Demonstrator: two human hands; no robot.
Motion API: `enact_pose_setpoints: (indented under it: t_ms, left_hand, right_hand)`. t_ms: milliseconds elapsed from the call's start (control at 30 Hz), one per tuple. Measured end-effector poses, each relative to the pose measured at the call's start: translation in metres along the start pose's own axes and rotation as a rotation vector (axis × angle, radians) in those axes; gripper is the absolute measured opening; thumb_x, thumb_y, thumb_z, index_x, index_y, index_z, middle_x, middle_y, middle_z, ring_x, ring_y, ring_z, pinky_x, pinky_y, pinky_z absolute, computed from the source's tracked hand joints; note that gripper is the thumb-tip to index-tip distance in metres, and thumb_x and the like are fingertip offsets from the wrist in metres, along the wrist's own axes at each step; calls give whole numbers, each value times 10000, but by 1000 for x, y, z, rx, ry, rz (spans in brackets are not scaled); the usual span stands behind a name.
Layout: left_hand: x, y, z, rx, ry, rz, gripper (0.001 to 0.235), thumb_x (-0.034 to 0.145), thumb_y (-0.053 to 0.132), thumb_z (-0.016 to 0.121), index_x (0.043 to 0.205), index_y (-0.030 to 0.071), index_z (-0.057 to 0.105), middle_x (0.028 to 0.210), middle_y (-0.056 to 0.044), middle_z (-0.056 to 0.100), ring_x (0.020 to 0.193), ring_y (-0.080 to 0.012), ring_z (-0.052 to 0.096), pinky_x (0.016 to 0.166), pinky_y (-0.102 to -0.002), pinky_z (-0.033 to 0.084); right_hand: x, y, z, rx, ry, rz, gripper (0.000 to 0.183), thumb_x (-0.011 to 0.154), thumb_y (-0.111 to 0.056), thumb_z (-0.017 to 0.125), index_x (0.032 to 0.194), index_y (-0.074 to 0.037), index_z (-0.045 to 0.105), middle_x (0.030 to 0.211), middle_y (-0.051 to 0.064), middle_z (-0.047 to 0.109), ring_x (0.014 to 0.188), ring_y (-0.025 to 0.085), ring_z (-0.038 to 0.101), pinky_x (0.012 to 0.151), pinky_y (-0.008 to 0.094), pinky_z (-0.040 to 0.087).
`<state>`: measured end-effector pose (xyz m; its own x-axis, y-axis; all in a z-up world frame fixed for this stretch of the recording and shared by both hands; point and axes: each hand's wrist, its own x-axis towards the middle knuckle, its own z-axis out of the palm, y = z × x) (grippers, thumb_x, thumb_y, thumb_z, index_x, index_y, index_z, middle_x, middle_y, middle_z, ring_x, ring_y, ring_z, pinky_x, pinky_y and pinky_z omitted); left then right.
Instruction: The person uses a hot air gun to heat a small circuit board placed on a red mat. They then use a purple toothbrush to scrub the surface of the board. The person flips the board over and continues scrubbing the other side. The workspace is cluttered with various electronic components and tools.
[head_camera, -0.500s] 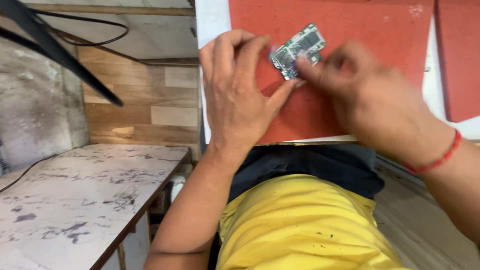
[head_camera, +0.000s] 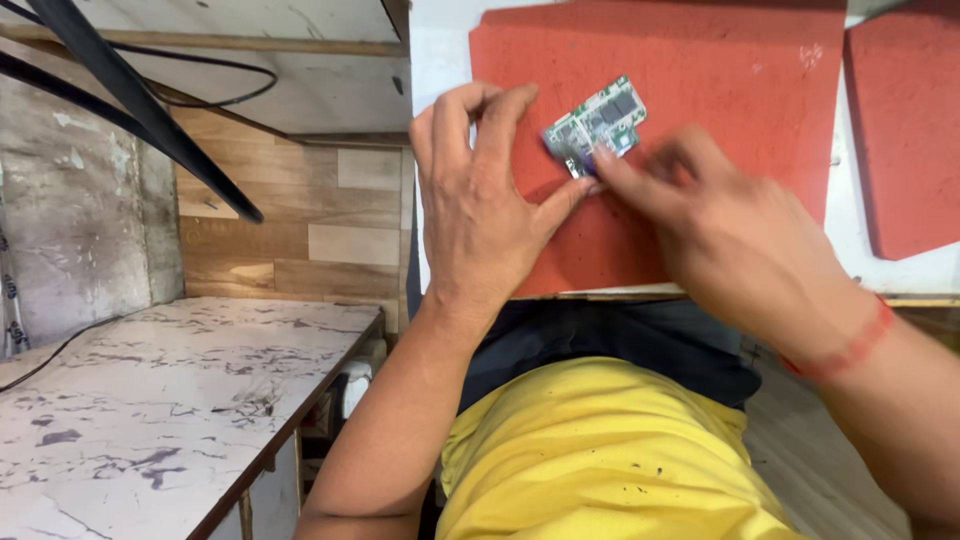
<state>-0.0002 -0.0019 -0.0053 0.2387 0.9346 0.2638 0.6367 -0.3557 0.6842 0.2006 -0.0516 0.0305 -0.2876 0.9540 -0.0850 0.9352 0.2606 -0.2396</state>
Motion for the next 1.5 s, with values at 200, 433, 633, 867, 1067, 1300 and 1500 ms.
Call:
enact_pose_setpoints:
  t_ms: [200, 433, 633, 867, 1067, 1300, 1500]
  left_hand:
    - [-1, -1, 5, 7, -16, 19, 753, 656, 354, 998, 1270, 88, 652, 1247, -111, 514, 1223, -334, 464, 1057, -453, 461]
    - [6, 8, -3, 69, -39, 57, 542, 713, 346, 952, 1136, 102, 716, 1243, -89, 528, 1220, -340, 443, 1032, -465, 432]
    - [10, 15, 0, 103, -115, 9, 501, 711, 356, 927, 1059, 82, 692, 1266, -115, 494, 1239, -361, 397, 1065, -510, 340]
    - [15, 18, -1, 114, -139, -40, 489, 673, 342, 926, 997, 77, 674, 1256, -134, 481, 1235, -359, 392, 1052, -504, 329]
    - [15, 18, -1, 107, -101, -20, 513, 647, 355, 938, 979, 66, 676, 1228, -150, 493, 1226, -372, 399, 1055, -503, 333]
    - [17, 14, 4, 108, -61, 10, 517, 670, 354, 934, 1005, 61, 672, 1225, -154, 500, 1223, -374, 418, 1062, -501, 345]
    - [19, 14, 3, 107, -76, -4, 520, 668, 360, 939, 1000, 62, 672, 1204, -155, 497, 1209, -376, 415, 1050, -504, 347]
  right_hand:
    - [-2, 1, 8, 87, 70, 36, 613, 864, 26, 556, 1440, -172, 630, 1142, 150, 637, 736, 335, 676, 606, 441, 566]
    - [1, 5, -2, 85, 48, 89, 613, 860, 19, 574, 1443, -163, 621, 1056, 164, 617, 687, 336, 671, 580, 437, 571]
    - [-1, 5, -1, 94, 110, 134, 591, 892, 10, 558, 1458, -155, 605, 1064, 176, 610, 666, 366, 646, 563, 462, 546]
    - [7, -1, -10, 179, 4, 274, 639, 873, -25, 520, 1475, -235, 554, 1085, 157, 606, 648, 379, 654, 580, 471, 555]
    - [9, 4, -8, 219, 100, 227, 644, 862, -22, 546, 1482, -196, 561, 1052, 176, 599, 675, 391, 654, 579, 478, 554]
    - [9, 2, -5, 230, 123, 183, 606, 868, -46, 559, 1463, -163, 569, 1046, 186, 597, 659, 387, 660, 581, 480, 556]
    - [13, 6, -12, 233, 97, 211, 584, 866, -43, 554, 1437, -155, 593, 1071, 175, 618, 658, 395, 664, 595, 494, 554]
